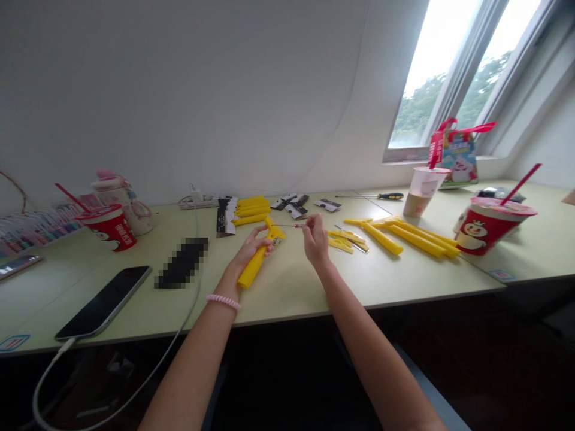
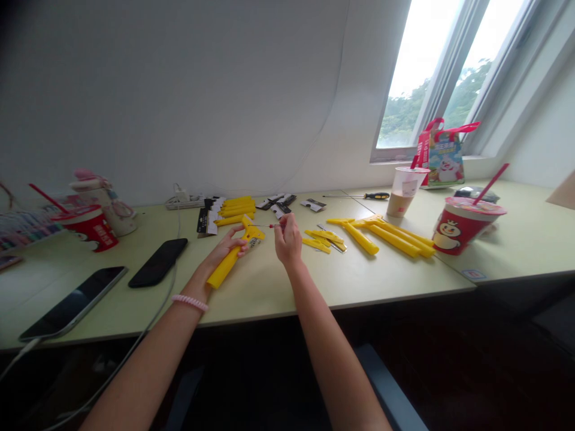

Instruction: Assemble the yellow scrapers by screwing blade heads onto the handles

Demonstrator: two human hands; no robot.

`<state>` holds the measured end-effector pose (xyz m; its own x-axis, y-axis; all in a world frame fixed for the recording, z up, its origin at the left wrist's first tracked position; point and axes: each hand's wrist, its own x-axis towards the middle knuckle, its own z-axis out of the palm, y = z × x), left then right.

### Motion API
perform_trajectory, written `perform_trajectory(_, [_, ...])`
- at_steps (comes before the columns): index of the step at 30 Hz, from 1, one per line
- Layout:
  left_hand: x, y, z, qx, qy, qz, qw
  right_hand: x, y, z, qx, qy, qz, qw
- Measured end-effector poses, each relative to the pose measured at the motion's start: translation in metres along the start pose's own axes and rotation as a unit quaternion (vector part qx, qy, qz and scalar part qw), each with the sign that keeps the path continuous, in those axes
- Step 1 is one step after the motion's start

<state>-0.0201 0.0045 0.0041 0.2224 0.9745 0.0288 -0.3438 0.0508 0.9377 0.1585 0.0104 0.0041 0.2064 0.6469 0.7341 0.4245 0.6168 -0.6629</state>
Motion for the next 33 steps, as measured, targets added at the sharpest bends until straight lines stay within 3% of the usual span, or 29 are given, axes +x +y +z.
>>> perform_trajectory(8, [0.0001,-0.0012,-0.0013,0.001,-0.006,0.002,1.000,-0.0013,-0.0101,-0.0023,0.027,-0.033,-0.030,0.999])
perform_trajectory(14, [0.0001,-0.0014,-0.0019,0.000,-0.008,0.002,1.000,-0.0002,-0.0073,-0.0012,0.024,-0.041,-0.003,0.999])
perform_trajectory(19, [-0.0023,0.0013,0.0025,0.001,-0.007,-0.006,1.000,0.0001,-0.0046,-0.0008,0.030,-0.013,-0.002,0.999])
perform_trajectory(33, [-0.0030,-0.0013,0.0040,0.017,-0.010,-0.018,1.000,0.0024,-0.0046,-0.0018,0.045,-0.009,0.019,0.999])
